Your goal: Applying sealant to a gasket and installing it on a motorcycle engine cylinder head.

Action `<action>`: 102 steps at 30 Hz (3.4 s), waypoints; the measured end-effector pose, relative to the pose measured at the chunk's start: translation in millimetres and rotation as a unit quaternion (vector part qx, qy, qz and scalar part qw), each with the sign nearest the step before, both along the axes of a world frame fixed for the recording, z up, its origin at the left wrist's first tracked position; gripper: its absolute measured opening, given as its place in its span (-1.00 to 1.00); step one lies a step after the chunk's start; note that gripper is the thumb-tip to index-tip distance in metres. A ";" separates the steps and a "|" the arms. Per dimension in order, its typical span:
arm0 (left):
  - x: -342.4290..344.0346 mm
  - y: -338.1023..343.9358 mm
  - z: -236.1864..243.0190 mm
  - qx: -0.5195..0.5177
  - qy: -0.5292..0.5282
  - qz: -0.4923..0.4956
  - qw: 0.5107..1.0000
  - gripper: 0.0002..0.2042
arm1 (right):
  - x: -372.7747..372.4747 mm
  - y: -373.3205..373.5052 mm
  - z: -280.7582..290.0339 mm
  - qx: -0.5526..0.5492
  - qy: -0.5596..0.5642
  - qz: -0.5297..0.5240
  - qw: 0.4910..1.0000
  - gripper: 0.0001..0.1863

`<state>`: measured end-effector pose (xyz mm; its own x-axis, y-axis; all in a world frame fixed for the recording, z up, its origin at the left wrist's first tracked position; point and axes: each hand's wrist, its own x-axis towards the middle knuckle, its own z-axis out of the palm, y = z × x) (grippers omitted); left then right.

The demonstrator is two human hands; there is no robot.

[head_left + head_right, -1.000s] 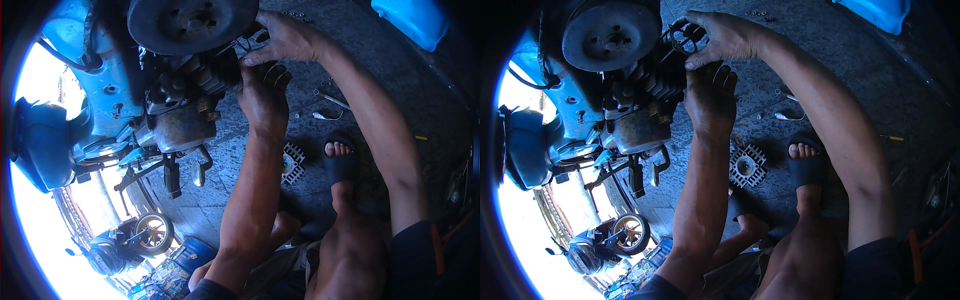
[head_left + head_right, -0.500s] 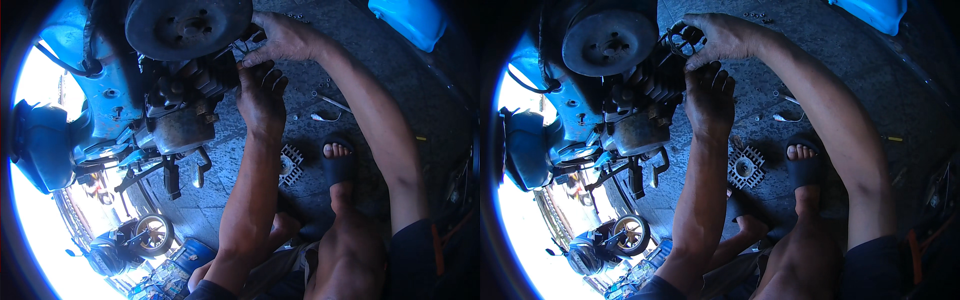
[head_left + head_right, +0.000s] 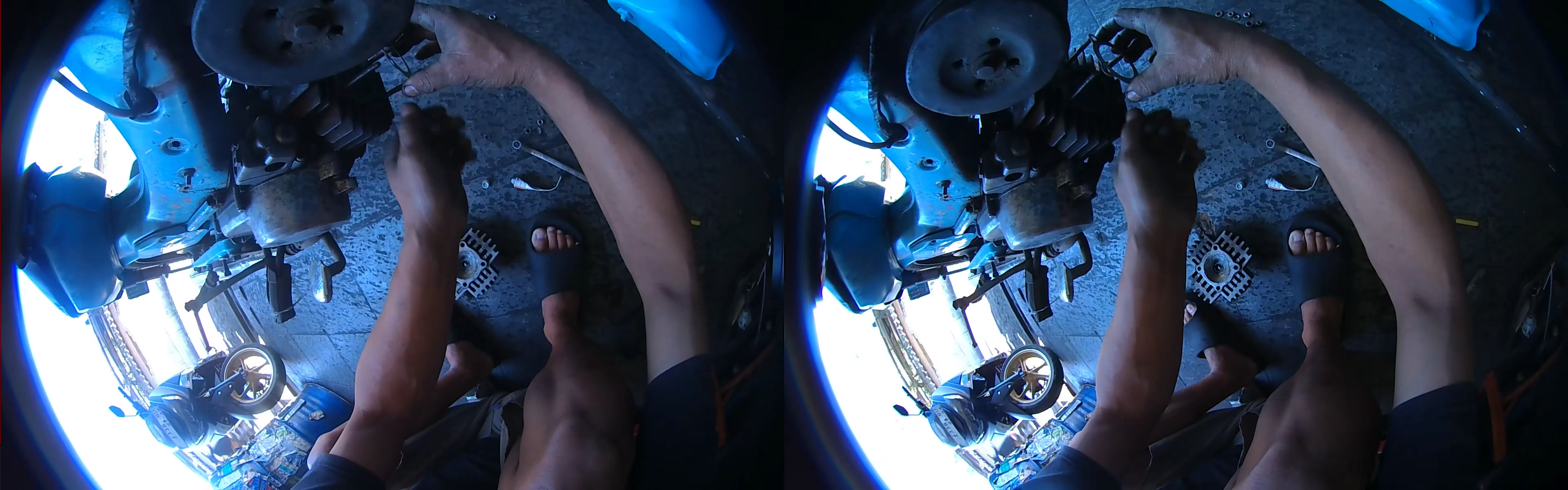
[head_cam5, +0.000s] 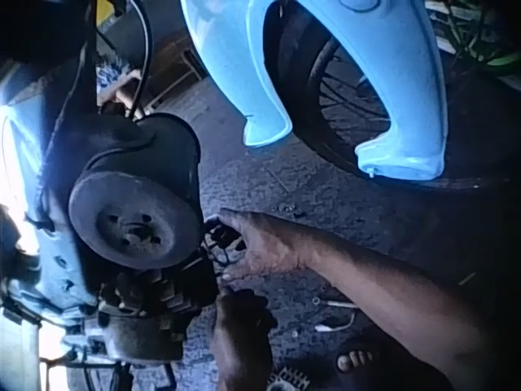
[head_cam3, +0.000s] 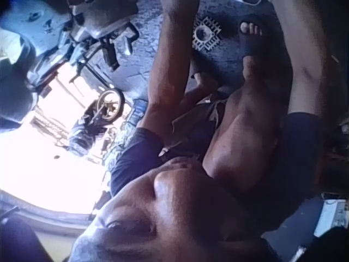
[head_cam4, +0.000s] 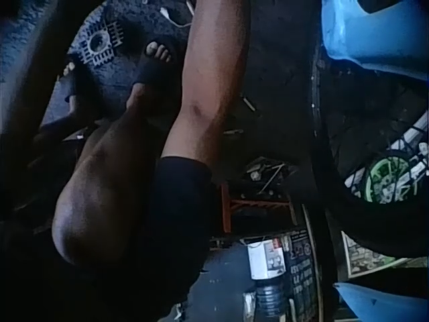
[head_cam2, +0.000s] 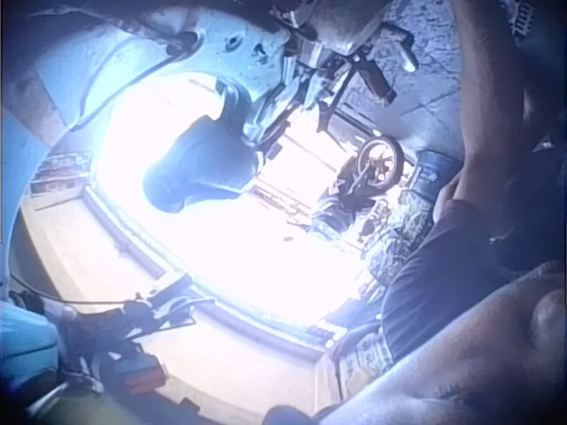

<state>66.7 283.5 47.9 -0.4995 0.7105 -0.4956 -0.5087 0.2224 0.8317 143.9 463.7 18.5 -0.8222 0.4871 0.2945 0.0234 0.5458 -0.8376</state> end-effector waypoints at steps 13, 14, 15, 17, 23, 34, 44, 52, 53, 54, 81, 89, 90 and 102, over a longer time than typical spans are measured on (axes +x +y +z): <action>62.9 -97.8 143.7 0.515 -0.424 -0.095 0.739 -0.37 | -4.4 -15.2 -5.1 -0.040 -0.027 -0.078 0.996 0.33; 56.1 -97.1 145.3 0.515 -0.441 -0.156 0.719 -0.37 | -5.3 -15.6 -7.0 -0.035 -0.020 -0.081 0.996 0.34; 60.0 -98.6 148.6 0.515 -0.443 -0.142 0.720 -0.38 | -6.6 -16.3 -9.0 -0.026 -0.016 -0.085 0.996 0.35; 69.0 -103.2 155.3 0.515 -0.447 -0.115 0.722 -0.40 | -7.2 -16.8 -12.1 -0.005 -0.016 -0.095 0.995 0.36; 67.7 -107.8 152.6 0.472 -0.433 -0.136 0.756 -0.46 | -7.3 -12.7 -10.1 -0.028 -0.019 -0.063 0.997 0.31; 51.9 -101.3 148.8 0.278 -0.314 -0.257 0.871 -0.58 | -2.0 -11.9 -7.7 -0.095 0.019 -0.029 0.995 0.20; 58.0 -81.5 160.6 0.142 -0.188 -0.421 0.876 -0.59 | -0.6 -13.5 -2.7 -0.413 0.146 0.004 0.899 -0.36; 52.1 -75.2 131.9 0.059 -0.151 -0.316 0.935 -0.74 | -7.4 -15.8 9.8 -0.342 0.067 -0.056 0.936 -0.66; 51.4 -73.8 125.1 0.048 -0.139 -0.282 0.948 -0.73 | -6.0 -17.8 11.0 -0.362 0.061 -0.076 0.927 -0.66; 47.6 -72.6 118.8 0.033 -0.126 -0.276 0.952 -0.71 | -5.7 -19.0 12.2 -0.334 0.067 -0.073 0.937 -0.66; -93.8 -160.7 24.8 -0.230 0.302 -0.416 0.826 -0.63 | 88.2 -78.3 -29.0 -0.550 0.037 -0.211 0.807 -0.73; -58.5 -270.1 -40.5 -0.222 0.376 -0.293 0.851 -0.43 | 49.3 -226.4 -67.4 -0.479 -0.291 -0.033 0.827 -0.77; -44.1 -272.2 -49.4 -0.214 0.422 -0.283 0.834 -0.35 | 44.8 -231.6 -70.2 -0.469 -0.284 -0.004 0.836 -0.78; -50.3 -272.8 -106.7 -0.114 0.367 -0.342 0.858 -0.11 | 34.8 -259.4 -77.4 -0.247 -0.291 -0.044 0.923 -0.81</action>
<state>16.4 10.7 -58.8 -0.2413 0.8882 -0.3910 0.4469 0.4594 0.7676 178.7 204.3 -59.0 -0.7222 0.5152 -0.4616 0.5744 0.0748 -0.8152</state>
